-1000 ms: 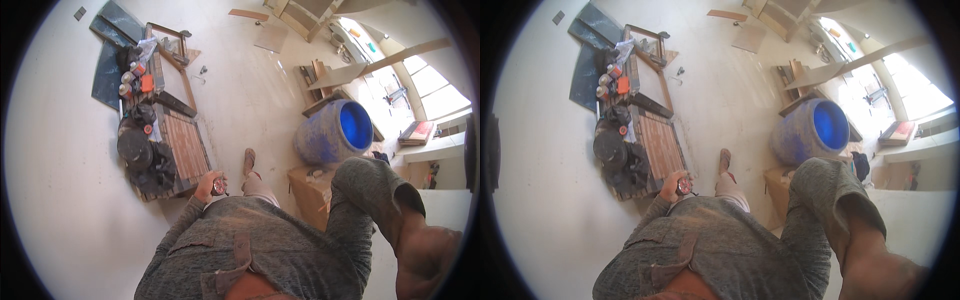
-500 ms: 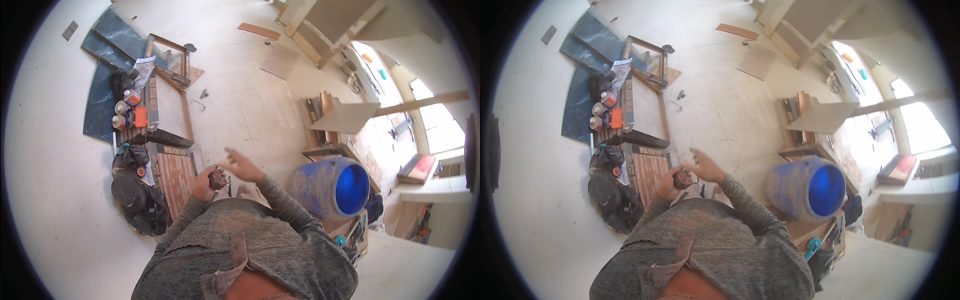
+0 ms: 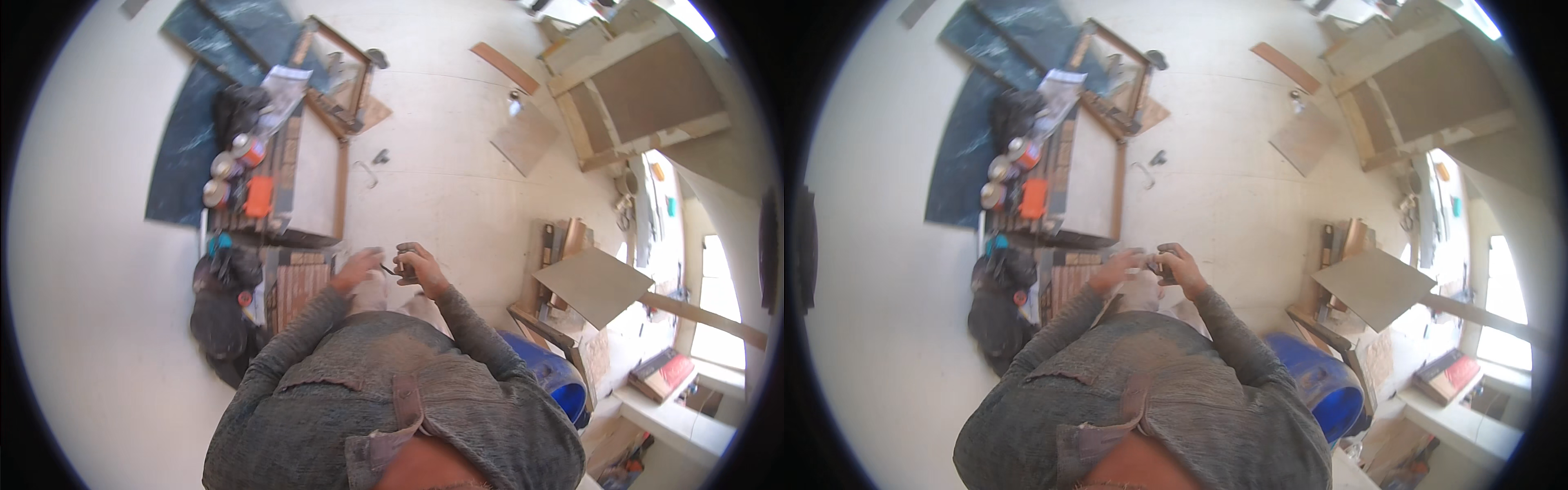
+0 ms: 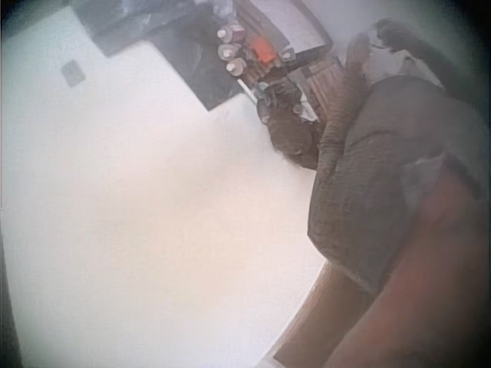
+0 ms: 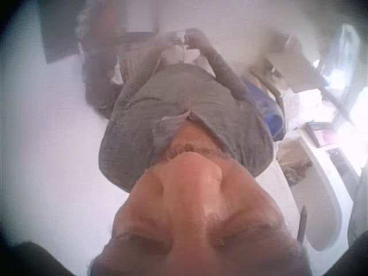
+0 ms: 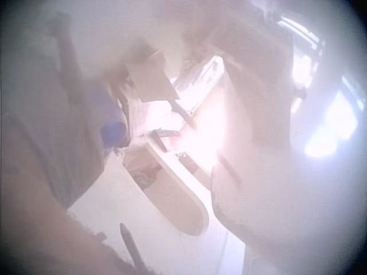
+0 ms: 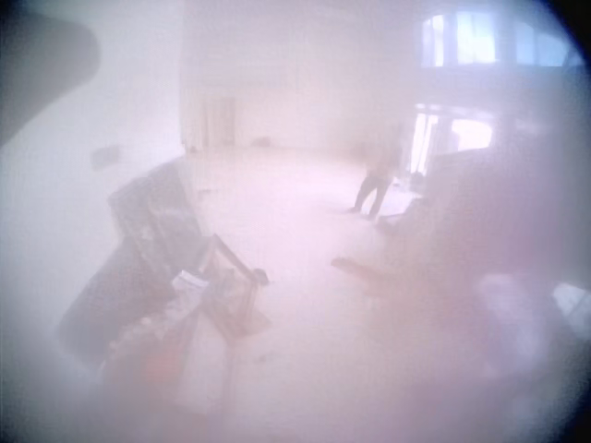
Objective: The person measures a tile with a tape measure, marks it with a pencil, and then cuts it using a tile cutter.
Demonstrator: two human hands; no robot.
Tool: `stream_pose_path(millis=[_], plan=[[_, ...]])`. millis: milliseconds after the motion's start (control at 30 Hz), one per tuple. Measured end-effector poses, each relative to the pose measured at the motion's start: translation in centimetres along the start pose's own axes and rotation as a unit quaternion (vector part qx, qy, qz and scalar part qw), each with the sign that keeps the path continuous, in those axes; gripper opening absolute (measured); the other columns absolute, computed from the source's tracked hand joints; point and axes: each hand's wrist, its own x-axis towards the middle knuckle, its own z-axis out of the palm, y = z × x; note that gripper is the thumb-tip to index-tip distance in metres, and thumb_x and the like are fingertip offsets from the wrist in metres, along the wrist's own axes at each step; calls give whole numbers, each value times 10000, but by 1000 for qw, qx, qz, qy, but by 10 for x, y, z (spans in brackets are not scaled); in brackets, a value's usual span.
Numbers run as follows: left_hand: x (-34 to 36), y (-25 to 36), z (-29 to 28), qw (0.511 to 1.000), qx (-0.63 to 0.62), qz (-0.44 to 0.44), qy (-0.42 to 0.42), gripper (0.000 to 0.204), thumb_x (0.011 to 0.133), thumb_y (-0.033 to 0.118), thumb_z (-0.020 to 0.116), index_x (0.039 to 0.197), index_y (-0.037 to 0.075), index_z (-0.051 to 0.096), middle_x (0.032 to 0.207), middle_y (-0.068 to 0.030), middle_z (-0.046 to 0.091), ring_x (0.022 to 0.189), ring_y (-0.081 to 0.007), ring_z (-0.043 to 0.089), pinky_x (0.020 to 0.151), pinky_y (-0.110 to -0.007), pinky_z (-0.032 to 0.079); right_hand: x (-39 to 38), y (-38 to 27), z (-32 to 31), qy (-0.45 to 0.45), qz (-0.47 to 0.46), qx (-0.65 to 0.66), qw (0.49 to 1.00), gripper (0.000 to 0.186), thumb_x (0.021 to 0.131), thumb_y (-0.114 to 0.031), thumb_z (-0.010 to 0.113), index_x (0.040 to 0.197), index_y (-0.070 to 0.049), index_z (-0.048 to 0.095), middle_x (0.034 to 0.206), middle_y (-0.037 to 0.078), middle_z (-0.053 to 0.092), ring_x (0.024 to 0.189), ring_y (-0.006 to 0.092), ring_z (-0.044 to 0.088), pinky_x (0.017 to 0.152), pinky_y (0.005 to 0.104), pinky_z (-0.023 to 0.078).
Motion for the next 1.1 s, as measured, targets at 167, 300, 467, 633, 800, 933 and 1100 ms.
stream_pose_path(millis=[167,300,467,633,800,933,1100], plan=[[101,-86,-80,965,149,-150,155,526,890,360,613,1248,-25,620,1177,-222,666,1065,-423,625,995,-437,471,48,-54,-50,36,1,4,999,400,876,-215,644,1232,-56,554,859,25,615,777,116,618,654,329,562],[156,-156,-139,892,190,-256,322,572,823,325,684,1212,-86,600,1203,-303,621,1145,-436,594,1020,-465,458,106,-70,-90,43,6,-14,999,381,875,-218,655,1210,-56,569,848,22,602,740,115,595,635,306,551],[215,-205,-193,856,193,-320,356,629,818,287,697,1284,-108,543,1277,-322,563,1199,-442,557,1044,-480,447,181,-78,-135,26,-14,-95,995,367,877,-208,662,1201,-56,578,842,21,591,728,112,582,635,328,573],[280,-216,-213,848,113,-404,324,864,853,318,664,1483,-117,262,1530,-337,283,1423,-445,308,1188,-442,277,227,-80,-168,59,86,-80,991,364,873,-175,661,1204,-49,575,841,23,584,725,120,596,614,324,577],[323,-230,-229,741,237,-463,425,880,869,281,644,1522,-75,173,1556,-295,256,1444,-421,275,1185,-484,270,269,-68,-184,68,138,-83,985,361,872,-159,654,1206,-47,571,860,26,593,727,122,606,598,313,574],[335,-223,-258,655,297,-512,471,837,888,302,613,1524,-54,201,1541,-294,301,1428,-424,312,1168,-516,266,291,-58,-188,82,170,-95,977,370,863,-159,661,1205,-49,574,881,30,603,734,117,604,598,302,573],[335,-209,-274,633,255,-548,484,812,897,346,593,1517,-39,237,1474,-284,419,1368,-429,407,1135,-543,286,312,-62,-181,75,159,-136,975,382,853,-156,663,1210,-49,582,897,27,605,737,103,592,598,288,572]])
